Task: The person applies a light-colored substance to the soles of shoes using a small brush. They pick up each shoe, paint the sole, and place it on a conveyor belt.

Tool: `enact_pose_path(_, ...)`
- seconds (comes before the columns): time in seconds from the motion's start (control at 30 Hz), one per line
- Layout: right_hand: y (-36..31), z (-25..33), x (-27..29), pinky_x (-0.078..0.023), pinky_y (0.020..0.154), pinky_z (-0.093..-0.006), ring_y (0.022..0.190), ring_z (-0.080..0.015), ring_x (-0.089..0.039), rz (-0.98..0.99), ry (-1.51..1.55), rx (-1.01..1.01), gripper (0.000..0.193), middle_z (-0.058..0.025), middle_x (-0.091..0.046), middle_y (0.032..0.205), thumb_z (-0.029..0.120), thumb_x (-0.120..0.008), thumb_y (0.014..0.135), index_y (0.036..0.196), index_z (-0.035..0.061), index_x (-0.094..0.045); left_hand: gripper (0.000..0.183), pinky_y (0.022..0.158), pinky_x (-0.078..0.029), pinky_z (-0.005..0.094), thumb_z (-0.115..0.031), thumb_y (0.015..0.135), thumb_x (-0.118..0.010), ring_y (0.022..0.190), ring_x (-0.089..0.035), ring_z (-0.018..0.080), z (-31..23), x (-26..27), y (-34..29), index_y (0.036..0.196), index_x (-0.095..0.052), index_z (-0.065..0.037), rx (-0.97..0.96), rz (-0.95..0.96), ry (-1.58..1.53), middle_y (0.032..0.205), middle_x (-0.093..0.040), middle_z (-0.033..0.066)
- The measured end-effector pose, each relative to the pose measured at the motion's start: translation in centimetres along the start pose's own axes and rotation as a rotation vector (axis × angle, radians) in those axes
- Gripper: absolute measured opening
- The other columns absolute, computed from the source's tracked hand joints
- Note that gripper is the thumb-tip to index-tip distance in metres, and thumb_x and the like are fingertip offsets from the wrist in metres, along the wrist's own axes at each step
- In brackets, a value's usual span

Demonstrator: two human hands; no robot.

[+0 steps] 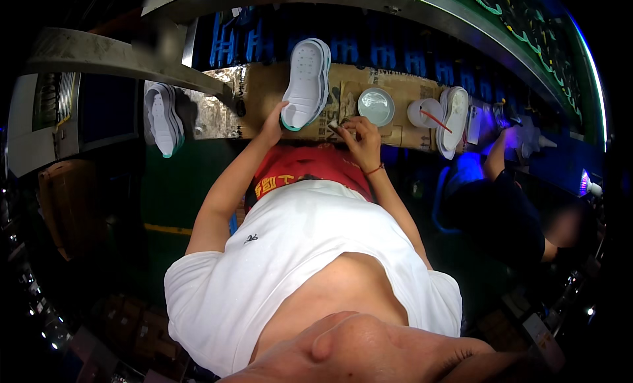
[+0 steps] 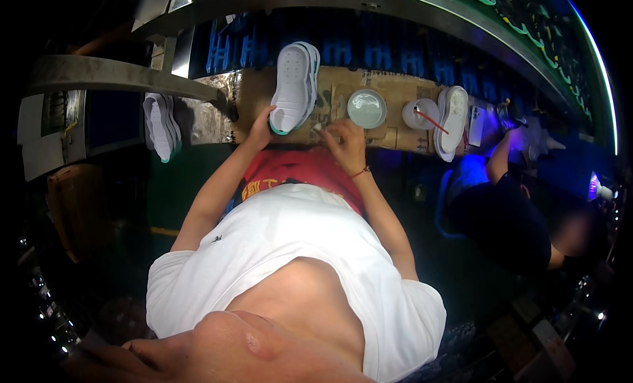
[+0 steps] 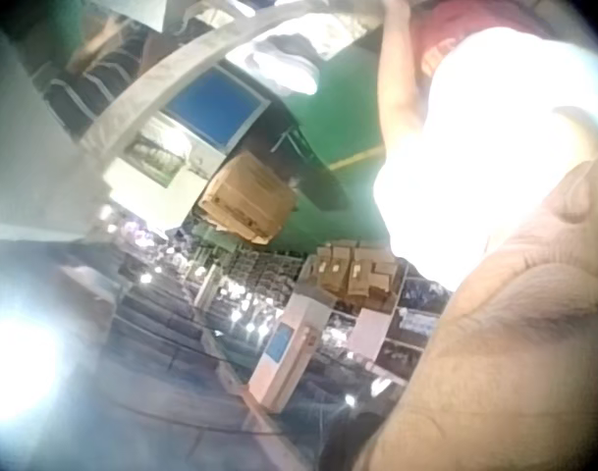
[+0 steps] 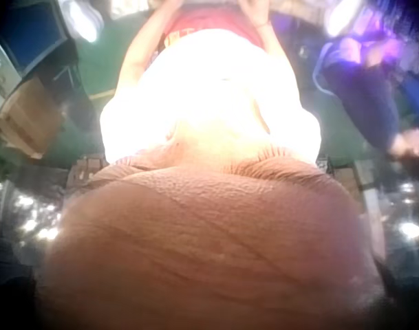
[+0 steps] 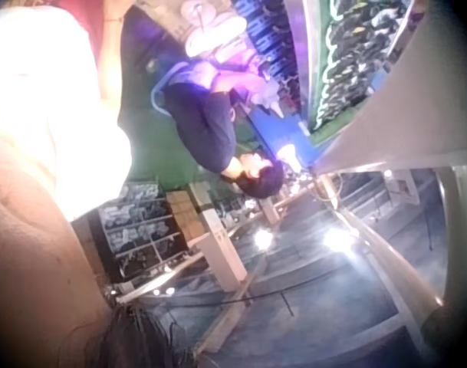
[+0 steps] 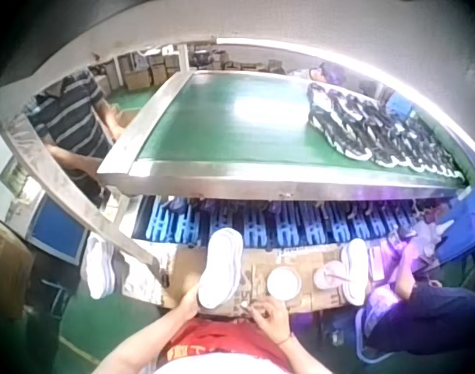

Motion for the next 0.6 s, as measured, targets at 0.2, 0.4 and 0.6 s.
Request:
enact_pose_path(0.2, 0.4, 0.4, 0.2, -0.041, 0.074, -0.0361, 0.080, -0.0269, -0.058, -0.021, -0.025, 0.044, 0.011, -0.0073, -0.063, 0.087, 0.017, -0.073, 0.075, 0.078, 0.0080, -0.068, 0.066, 0.096, -0.039, 0.0425, -0.057, 0.081, -0.055, 0.108, -0.054, 0.0245, -1.6, 6.7, -2.5, 0.126, -0.051, -0.010, -0.327, -0.602, -0.062, 0.121, -0.055, 0.0091)
enact_pose_path(0.4, 0.4, 0.2, 0.0, -0.043, 0.077, -0.0363, 0.087, -0.0269, -0.060, -0.012, 0.009, 0.016, 0.011, -0.0081, -0.065, 0.089, 0.017, -0.073, 0.075, 0.079, 0.0073, -0.069, 0.097, 0.104, -0.028, 0.0424, -0.075, 0.064, -0.060, 0.124, -0.038, 0.0223, -5.5, 22.3, -13.4, 0.134, -0.039, -0.009, -0.437, -1.524, -0.600, 0.139, -0.036, 0.0089)
enact_pose_path(0.6, 0.3, 0.4, -0.6, -0.042, 0.077, -0.0360, 0.086, -0.0260, -0.060, 0.028, -0.011, 0.004, 0.011, -0.0078, -0.065, 0.090, 0.019, -0.072, 0.076, 0.079, 0.0084, -0.069, 0.098, 0.106, -0.028, 0.0541, -0.069, 0.069, -0.064, 0.129, -0.033, 0.0336, -9.5, 31.5, -16.7, 0.139, -0.033, -0.008, -0.747, -0.827, -0.713, 0.145, -0.030, 0.0140)
Point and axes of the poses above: each hand's wrist, its own y-axis towards the middle knuckle, its own x-axis out of the back of the hand, z = x × y, the point moved 4 cm from there along y, towards the middle knuckle
